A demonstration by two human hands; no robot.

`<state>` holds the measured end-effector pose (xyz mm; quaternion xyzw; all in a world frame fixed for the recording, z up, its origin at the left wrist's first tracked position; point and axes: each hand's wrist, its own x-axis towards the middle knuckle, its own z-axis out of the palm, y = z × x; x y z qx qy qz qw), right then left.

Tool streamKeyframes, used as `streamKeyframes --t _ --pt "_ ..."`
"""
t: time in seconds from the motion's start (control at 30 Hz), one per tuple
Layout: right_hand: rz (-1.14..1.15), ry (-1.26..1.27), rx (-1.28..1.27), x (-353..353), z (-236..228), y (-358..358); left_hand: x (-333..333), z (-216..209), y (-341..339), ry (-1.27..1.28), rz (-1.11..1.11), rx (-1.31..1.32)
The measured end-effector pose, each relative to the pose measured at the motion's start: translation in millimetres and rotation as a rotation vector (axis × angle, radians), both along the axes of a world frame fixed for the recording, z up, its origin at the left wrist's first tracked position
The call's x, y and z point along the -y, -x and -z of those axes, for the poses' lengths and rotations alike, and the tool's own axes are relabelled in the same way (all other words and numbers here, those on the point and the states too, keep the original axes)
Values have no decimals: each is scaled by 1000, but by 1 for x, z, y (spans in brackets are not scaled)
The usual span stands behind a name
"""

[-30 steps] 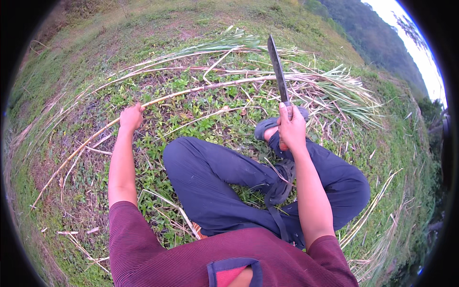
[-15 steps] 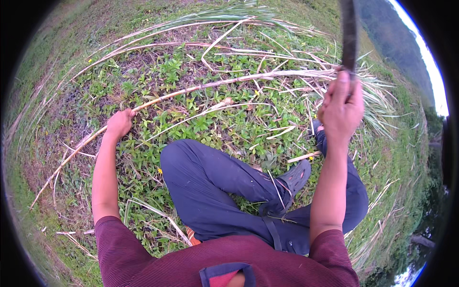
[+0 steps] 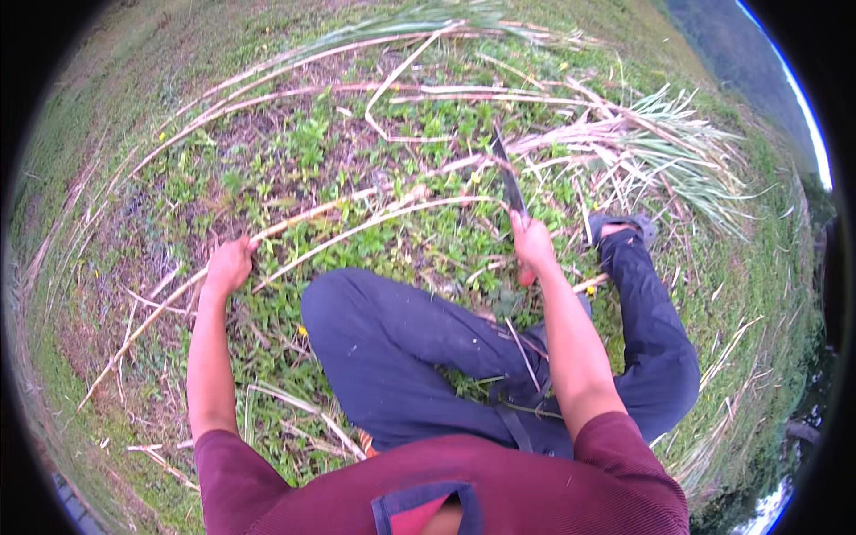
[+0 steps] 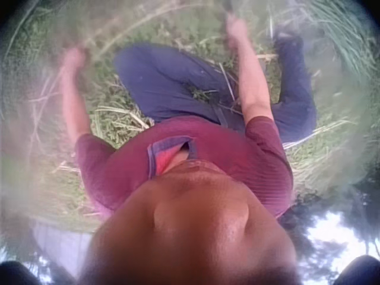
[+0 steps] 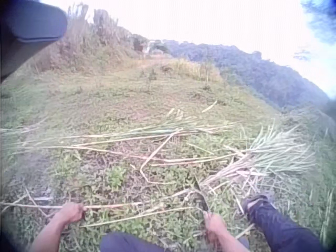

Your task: The person sits on the ground and uses a machete to strip and cut long, thin sticks. They repeatedly scrape the surface of the sticks with the blade and chop them into shorter segments, discarding the pieces onto the surrounding grass.

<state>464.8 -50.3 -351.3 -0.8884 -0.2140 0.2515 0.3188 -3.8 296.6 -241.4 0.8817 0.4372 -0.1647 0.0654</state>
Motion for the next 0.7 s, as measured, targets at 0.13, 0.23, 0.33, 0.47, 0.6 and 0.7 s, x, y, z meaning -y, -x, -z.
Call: streamKeyframes --t 0.13,0.23,0.33,0.47,0.6,0.7 --pt "149 -64 -280 6 -80 -1 3 -1 -1 44 -60 28" --pt "163 -340 -31 -11 -213 -1 -1 -6 -1 -9 -32 25" --pt "170 -1012 213 -8 -336 7 -4 -18 -8 43 -64 31" --pt "122 -1656 358 2 -267 -9 -10 -28 -11 -8 -25 41" --pt "19 154 75 63 21 20 9 -52 -54 83 -84 -83" --pt "2 190 -73 20 -29 9 1 -41 3 -50 45 19"
